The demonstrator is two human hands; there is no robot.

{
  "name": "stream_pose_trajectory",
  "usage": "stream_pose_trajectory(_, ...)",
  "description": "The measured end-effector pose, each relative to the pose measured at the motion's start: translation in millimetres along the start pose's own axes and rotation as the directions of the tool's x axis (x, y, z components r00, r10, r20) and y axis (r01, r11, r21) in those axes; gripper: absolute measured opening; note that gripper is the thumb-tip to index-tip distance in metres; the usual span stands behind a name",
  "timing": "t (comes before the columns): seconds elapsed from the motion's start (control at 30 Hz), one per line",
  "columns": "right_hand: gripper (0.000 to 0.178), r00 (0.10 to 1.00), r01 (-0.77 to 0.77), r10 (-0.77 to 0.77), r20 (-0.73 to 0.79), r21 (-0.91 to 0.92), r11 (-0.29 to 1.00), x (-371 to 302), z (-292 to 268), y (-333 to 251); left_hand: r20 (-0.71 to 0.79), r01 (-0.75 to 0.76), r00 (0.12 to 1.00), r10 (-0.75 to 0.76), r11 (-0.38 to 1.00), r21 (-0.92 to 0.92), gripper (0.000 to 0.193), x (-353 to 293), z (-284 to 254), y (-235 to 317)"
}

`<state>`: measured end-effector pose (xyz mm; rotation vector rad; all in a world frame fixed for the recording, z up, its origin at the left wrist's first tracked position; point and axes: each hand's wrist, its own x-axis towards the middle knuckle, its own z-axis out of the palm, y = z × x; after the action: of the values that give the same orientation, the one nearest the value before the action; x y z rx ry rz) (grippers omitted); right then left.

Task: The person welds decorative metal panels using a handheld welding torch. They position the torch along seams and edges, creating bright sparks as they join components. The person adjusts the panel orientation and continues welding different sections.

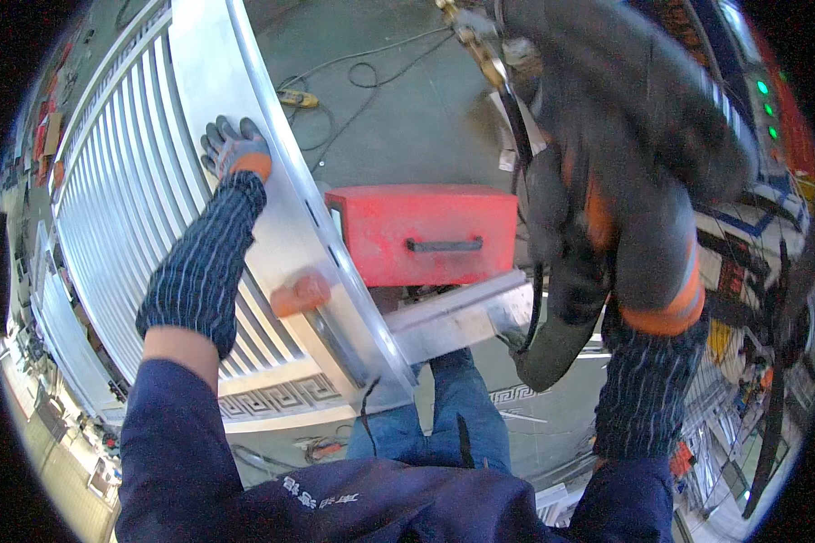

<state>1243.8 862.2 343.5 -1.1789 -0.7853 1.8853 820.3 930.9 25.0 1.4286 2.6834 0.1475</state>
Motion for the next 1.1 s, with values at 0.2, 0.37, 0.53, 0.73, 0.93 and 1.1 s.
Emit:
stream_pose_trajectory(0.2, 0.045, 0.996, 0.001, -0.013, -0.089, -0.132, 0.991, -225, 25, 28, 0.239, -0.112, 0.959, 0.153, 0.978, -0.177, 0.087, 35, -22, -29)
stream_pose_trajectory(0.37, 0.047, 0.993, -0.025, -0.002, -0.119, -0.225, 0.974, -345, 32, 34, 0.22, -0.266, 0.73, 0.647, 0.566, -0.78, 0.072, -234, -78, -8)
stream_pose_trajectory(0.53, 0.048, 1.0, -0.003, 0.013, 0.027, -0.323, 0.947, -403, 43, 21, 0.152, 0.037, 0.551, 0.82, 0.158, -0.987, 0.093, -553, -108, -86)
stream_pose_trajectory(0.73, 0.042, 0.964, 0.105, 0.048, 0.263, -0.536, 0.838, -499, 30, 0, 0.735, 0.162, 0.401, 0.548, 0.747, -0.645, 0.132, -749, -86, -120)
stream_pose_trajectory(0.93, 0.041, 0.973, 0.231, -0.155, 0.171, -0.708, 0.668, -590, 13, 26, 0.882, 0.223, 0.395, 0.257, 0.905, -0.363, 0.144, -806, -78, -92)
stream_pose_trajectory(1.1, 0.04, 0.941, 0.338, -0.192, 0.28, -0.717, 0.61, -639, -30, 40, 0.744, 0.3, 0.648, 0.163, 0.843, -0.447, 0.131, -844, -81, -63)
